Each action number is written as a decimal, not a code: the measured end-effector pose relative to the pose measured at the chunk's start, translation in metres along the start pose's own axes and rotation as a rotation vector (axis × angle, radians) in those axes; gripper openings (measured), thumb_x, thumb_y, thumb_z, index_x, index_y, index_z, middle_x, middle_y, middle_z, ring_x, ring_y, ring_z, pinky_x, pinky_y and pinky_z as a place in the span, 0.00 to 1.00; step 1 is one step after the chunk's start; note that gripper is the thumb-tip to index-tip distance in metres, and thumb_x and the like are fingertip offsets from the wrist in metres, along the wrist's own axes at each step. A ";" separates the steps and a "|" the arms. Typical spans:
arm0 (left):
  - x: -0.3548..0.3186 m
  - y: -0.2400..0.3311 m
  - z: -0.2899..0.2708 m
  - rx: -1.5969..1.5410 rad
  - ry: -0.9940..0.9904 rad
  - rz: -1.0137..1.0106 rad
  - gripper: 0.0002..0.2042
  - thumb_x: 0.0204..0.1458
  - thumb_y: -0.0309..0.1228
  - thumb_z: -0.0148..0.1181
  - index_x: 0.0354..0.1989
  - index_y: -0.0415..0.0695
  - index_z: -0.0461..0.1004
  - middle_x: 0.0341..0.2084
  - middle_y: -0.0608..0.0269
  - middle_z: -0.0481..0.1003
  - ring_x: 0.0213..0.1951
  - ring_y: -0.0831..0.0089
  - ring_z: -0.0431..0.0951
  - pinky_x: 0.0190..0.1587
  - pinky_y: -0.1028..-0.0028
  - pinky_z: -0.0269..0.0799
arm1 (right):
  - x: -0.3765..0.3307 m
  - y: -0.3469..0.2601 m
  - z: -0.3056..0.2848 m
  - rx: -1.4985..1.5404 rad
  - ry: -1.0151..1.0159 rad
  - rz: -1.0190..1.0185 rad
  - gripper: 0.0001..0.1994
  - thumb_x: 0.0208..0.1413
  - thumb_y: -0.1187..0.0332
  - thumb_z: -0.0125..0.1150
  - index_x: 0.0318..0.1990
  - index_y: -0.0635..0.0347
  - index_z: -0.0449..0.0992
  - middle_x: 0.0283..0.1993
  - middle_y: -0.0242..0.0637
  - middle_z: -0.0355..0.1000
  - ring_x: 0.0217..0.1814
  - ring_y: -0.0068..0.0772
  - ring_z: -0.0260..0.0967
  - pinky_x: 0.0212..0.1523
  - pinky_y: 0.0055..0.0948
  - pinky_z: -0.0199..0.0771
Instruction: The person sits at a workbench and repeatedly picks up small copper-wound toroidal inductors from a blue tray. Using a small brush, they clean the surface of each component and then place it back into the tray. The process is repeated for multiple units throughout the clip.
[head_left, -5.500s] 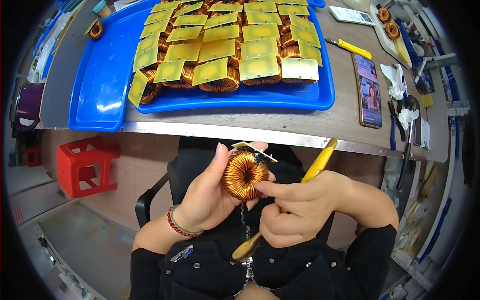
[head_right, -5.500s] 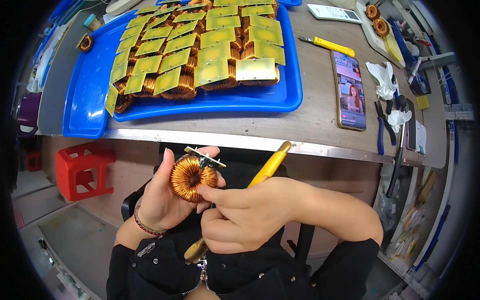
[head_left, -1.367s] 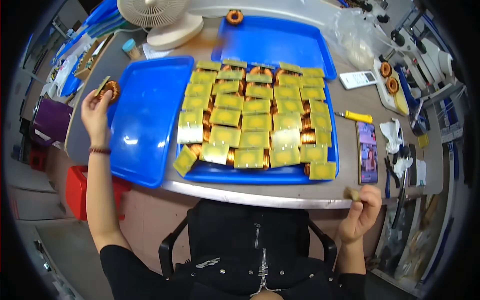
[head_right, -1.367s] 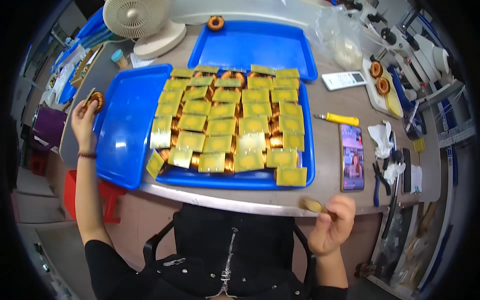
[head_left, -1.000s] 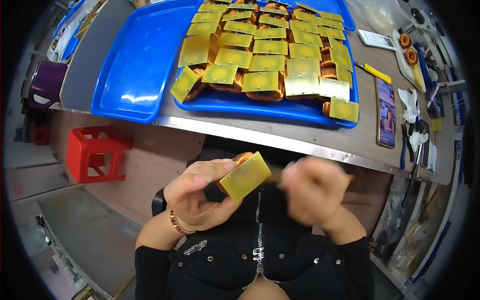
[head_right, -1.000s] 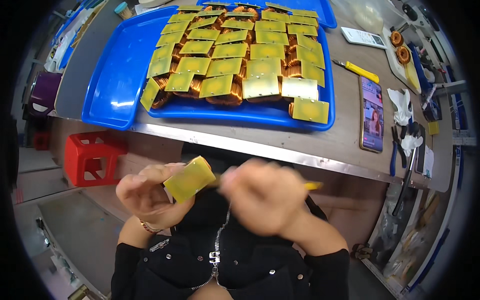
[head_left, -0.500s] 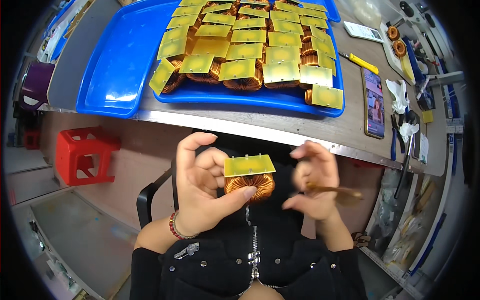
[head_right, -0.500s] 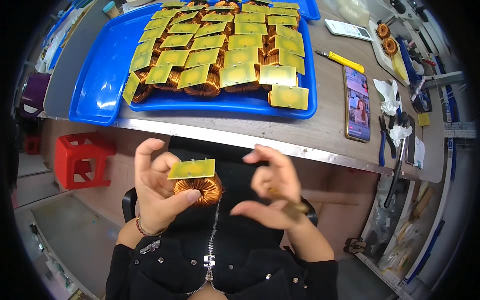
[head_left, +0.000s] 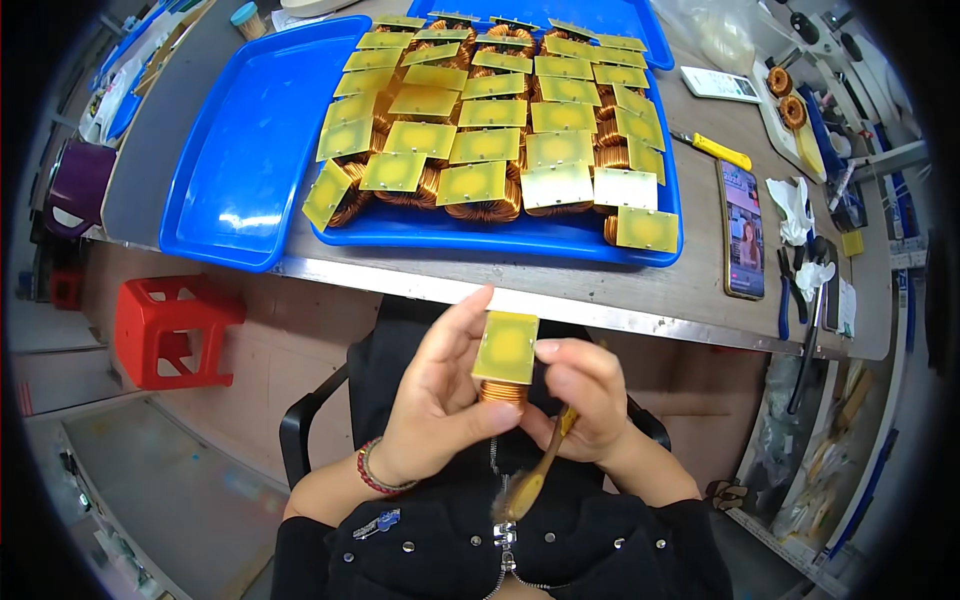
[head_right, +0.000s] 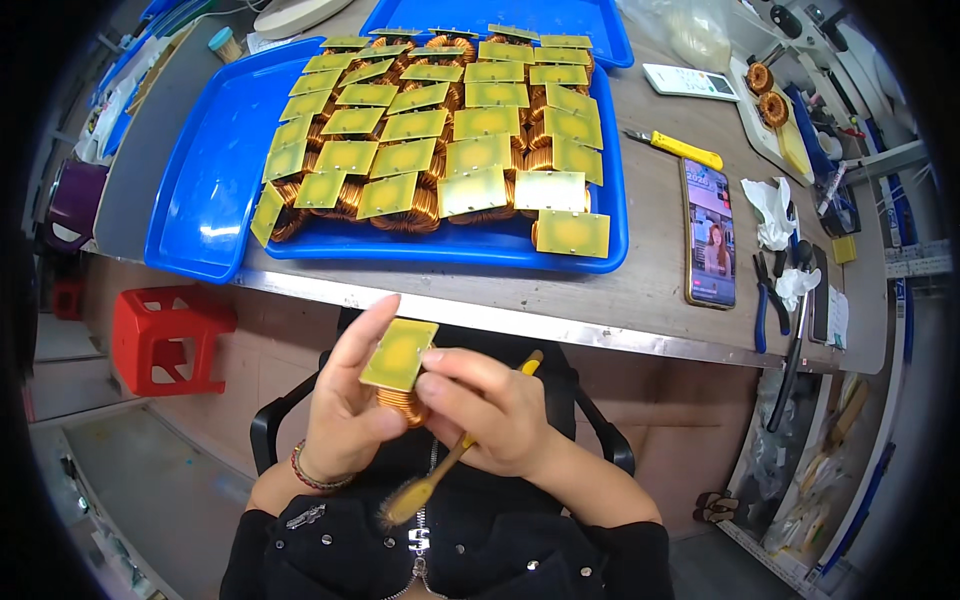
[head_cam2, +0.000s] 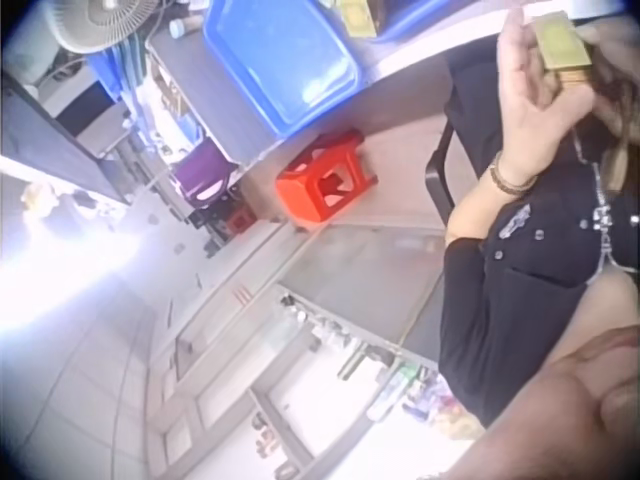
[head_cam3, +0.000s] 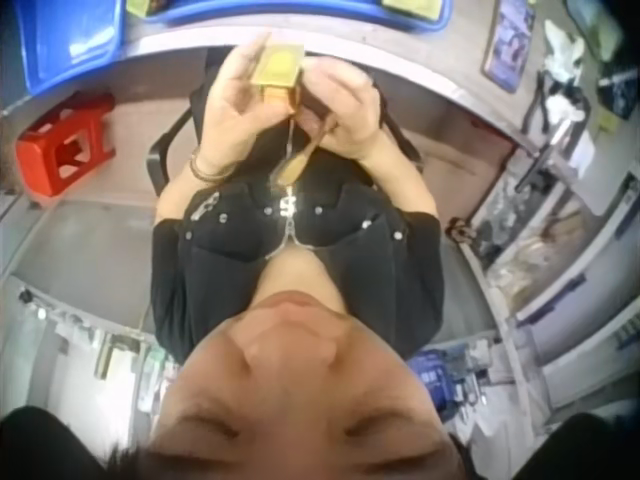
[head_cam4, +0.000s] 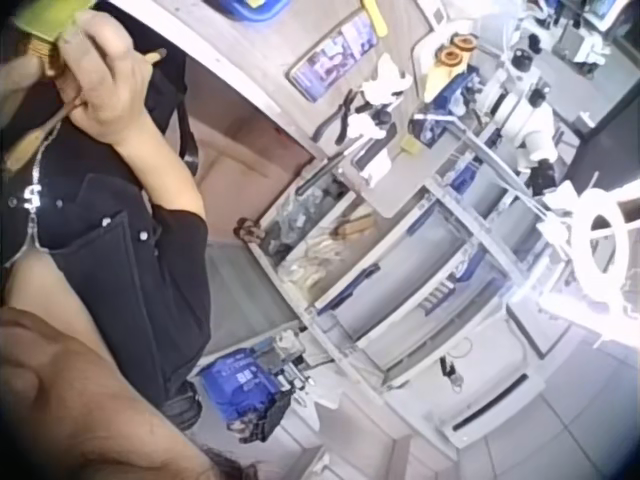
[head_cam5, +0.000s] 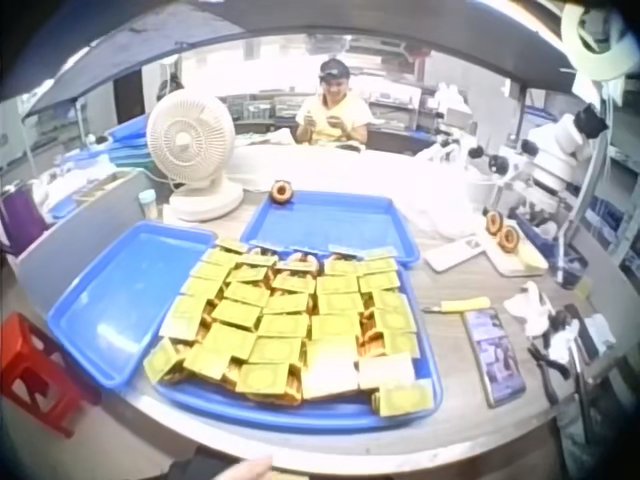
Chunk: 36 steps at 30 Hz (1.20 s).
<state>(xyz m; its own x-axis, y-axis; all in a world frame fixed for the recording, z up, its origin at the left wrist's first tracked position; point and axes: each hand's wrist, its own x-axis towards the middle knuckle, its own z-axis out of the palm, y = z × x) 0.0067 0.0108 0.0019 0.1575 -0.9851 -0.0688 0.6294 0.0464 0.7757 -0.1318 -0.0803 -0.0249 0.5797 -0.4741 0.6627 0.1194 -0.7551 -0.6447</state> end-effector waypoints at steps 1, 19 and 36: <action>0.000 -0.001 -0.001 -0.083 0.009 -0.037 0.37 0.47 0.29 0.60 0.63 0.40 0.43 0.53 0.52 0.59 0.54 0.62 0.63 0.55 0.66 0.61 | 0.000 0.001 0.002 -0.022 0.051 -0.005 0.30 0.33 0.70 0.71 0.49 0.59 0.66 0.48 0.43 0.64 0.28 0.29 0.68 0.25 0.20 0.70; 0.000 -0.008 -0.006 -0.345 -0.048 -0.126 0.28 0.58 0.44 0.40 0.64 0.48 0.42 0.55 0.41 0.57 0.56 0.46 0.61 0.56 0.54 0.61 | 0.000 0.001 -0.007 0.327 -0.047 0.312 0.35 0.30 0.68 0.75 0.51 0.62 0.66 0.49 0.43 0.65 0.32 0.22 0.67 0.26 0.16 0.66; 0.002 -0.018 -0.004 -0.449 -0.071 -0.064 0.26 0.56 0.40 0.46 0.60 0.46 0.46 0.55 0.43 0.56 0.58 0.50 0.59 0.59 0.57 0.54 | 0.001 -0.009 -0.043 -0.301 0.111 0.042 0.13 0.39 0.69 0.65 0.33 0.60 0.71 0.33 0.38 0.69 0.27 0.27 0.66 0.27 0.23 0.66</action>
<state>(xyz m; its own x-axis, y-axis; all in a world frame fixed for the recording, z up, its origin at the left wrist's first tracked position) -0.0015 0.0090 -0.0150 0.0650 -0.9965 -0.0528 0.9061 0.0368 0.4214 -0.1664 -0.0935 -0.0022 0.4853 -0.5416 0.6865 -0.1559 -0.8261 -0.5415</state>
